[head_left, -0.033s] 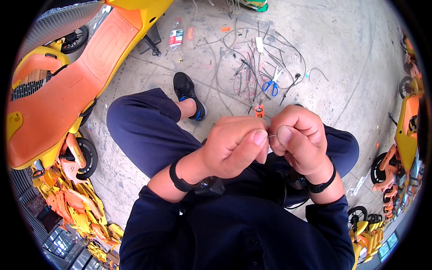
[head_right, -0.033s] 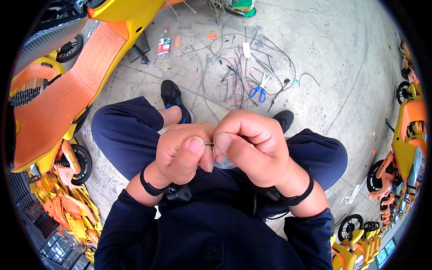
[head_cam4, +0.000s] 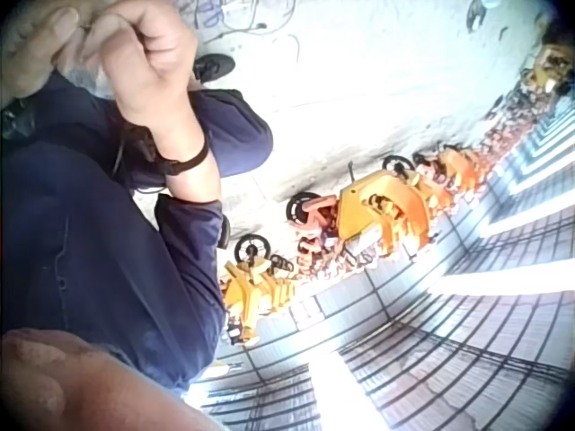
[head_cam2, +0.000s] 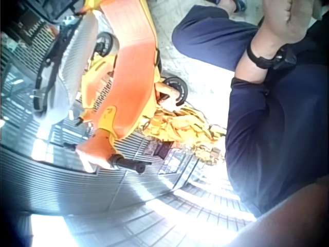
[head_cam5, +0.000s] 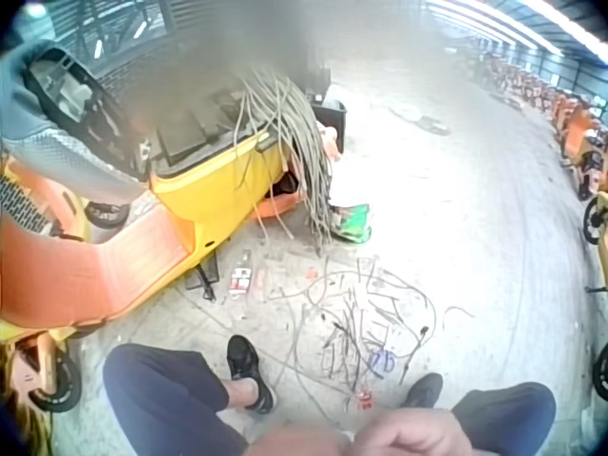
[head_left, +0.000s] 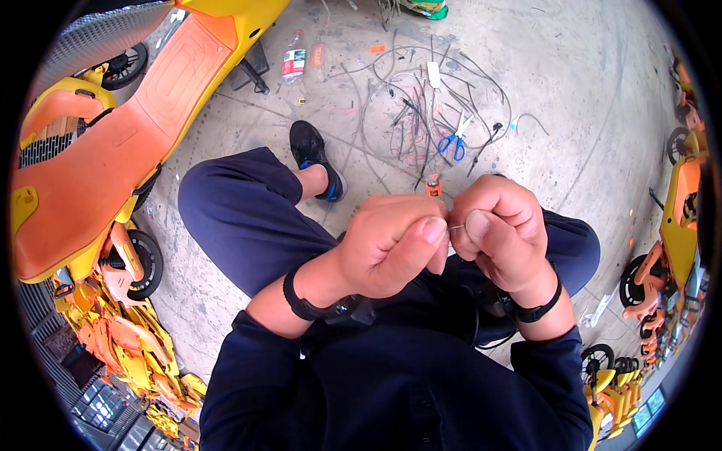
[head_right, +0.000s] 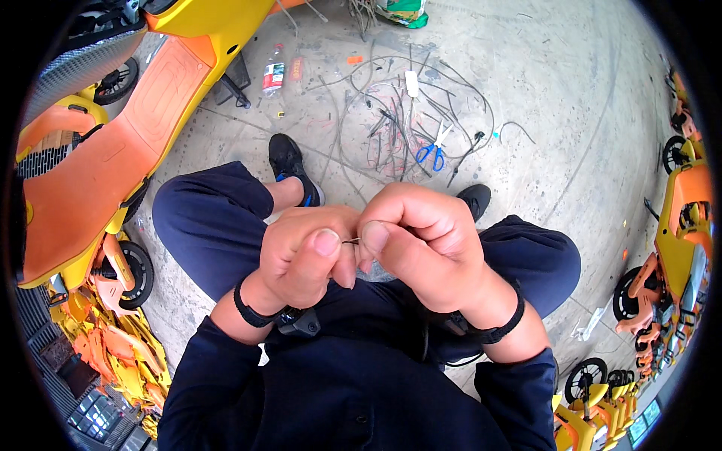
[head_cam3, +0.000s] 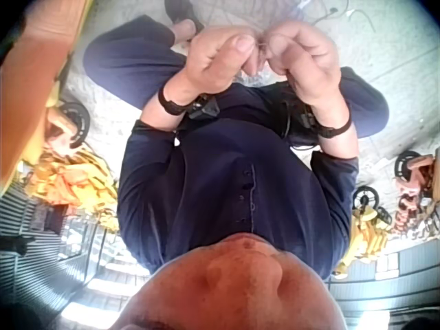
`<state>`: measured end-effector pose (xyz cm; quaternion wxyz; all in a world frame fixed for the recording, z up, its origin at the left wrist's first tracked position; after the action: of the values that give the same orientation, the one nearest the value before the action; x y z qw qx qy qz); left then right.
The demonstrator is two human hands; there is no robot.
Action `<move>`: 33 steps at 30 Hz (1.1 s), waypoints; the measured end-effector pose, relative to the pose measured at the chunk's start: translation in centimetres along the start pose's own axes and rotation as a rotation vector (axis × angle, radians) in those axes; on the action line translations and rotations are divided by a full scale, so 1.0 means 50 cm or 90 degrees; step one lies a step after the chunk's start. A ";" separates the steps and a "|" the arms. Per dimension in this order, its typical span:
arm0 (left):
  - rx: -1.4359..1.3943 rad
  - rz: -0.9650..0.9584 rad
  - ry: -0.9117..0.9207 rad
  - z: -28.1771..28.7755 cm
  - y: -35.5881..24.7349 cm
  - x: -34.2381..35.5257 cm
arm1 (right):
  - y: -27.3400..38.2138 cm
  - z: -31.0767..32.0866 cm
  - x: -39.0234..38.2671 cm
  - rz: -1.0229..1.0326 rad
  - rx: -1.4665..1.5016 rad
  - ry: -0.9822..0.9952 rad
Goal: The person connects wires to a small electronic connector using their hands while sitting in a service area.
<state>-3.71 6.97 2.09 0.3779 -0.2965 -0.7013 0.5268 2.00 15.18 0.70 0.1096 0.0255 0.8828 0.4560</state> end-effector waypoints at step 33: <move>0.343 -0.118 -0.060 0.065 -0.059 0.020 | 0.078 0.006 0.006 0.225 -0.447 -0.005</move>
<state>-7.02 5.32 4.64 0.4563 -0.0950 -0.5774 0.6704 1.56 17.74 3.62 0.0345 0.1395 0.6545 0.7423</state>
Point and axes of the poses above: each hand's wrist, its own x-axis towards the middle knuckle, its own z-axis out of the back of the hand, y = z × x, the point moved 9 cm from there along x, towards the middle knuckle, and after that the axes turned 4 degrees about -y, right-handed, at the moved point
